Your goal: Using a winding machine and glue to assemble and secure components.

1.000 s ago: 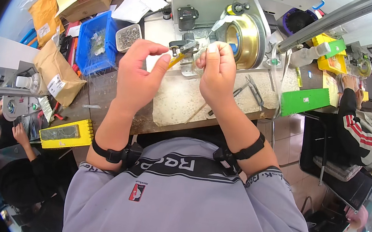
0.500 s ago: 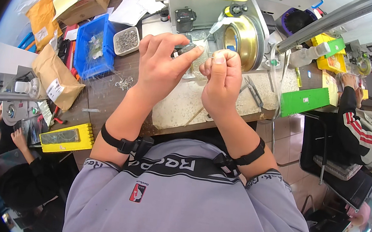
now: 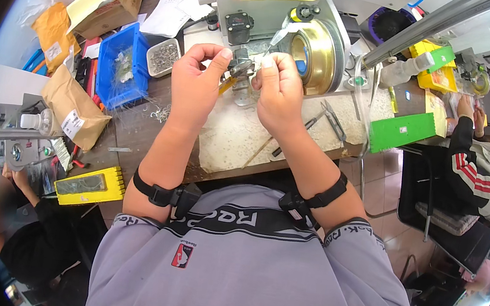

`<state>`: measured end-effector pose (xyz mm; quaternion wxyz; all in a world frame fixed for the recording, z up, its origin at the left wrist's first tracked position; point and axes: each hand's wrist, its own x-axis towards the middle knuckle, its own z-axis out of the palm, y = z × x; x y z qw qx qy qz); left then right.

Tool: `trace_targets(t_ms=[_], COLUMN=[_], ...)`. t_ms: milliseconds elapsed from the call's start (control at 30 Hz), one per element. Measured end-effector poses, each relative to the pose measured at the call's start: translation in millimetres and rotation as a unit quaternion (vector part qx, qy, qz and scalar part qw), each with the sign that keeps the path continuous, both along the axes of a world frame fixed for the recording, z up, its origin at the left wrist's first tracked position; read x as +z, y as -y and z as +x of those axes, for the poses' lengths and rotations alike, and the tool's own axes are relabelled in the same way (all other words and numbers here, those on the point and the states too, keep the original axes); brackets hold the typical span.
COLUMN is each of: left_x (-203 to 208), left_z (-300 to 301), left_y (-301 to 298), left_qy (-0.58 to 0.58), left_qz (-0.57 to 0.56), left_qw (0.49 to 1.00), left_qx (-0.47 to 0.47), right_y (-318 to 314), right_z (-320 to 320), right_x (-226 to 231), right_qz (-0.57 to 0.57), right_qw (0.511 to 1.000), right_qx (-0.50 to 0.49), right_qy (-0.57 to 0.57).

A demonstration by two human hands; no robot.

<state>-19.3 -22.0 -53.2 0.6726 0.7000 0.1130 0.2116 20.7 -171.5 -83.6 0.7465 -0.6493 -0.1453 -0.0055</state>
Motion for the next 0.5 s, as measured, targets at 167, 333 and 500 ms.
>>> trace_targets(t_ms=[167, 333, 500], left_x=[-8.3, -11.7, -30.1], left_z=[-2.9, -7.9, -12.0], left_y=[-4.0, -11.4, -21.7], left_qy=[0.002, -0.077, -0.189], left_qz=[-0.129, -0.129, -0.002], left_qw=[0.992, 0.989, 0.977], left_qx=[-0.014, -0.015, -0.098], right_y=[2.3, 3.4, 1.9], right_z=[-0.3, 1.7, 2.5], right_x=[2.8, -0.2, 0.3], right_qz=[0.018, 0.032, 0.028], right_qw=[0.998, 0.997, 0.997], right_qx=[0.044, 0.062, 0.068], right_qy=[-0.037, -0.039, -0.034])
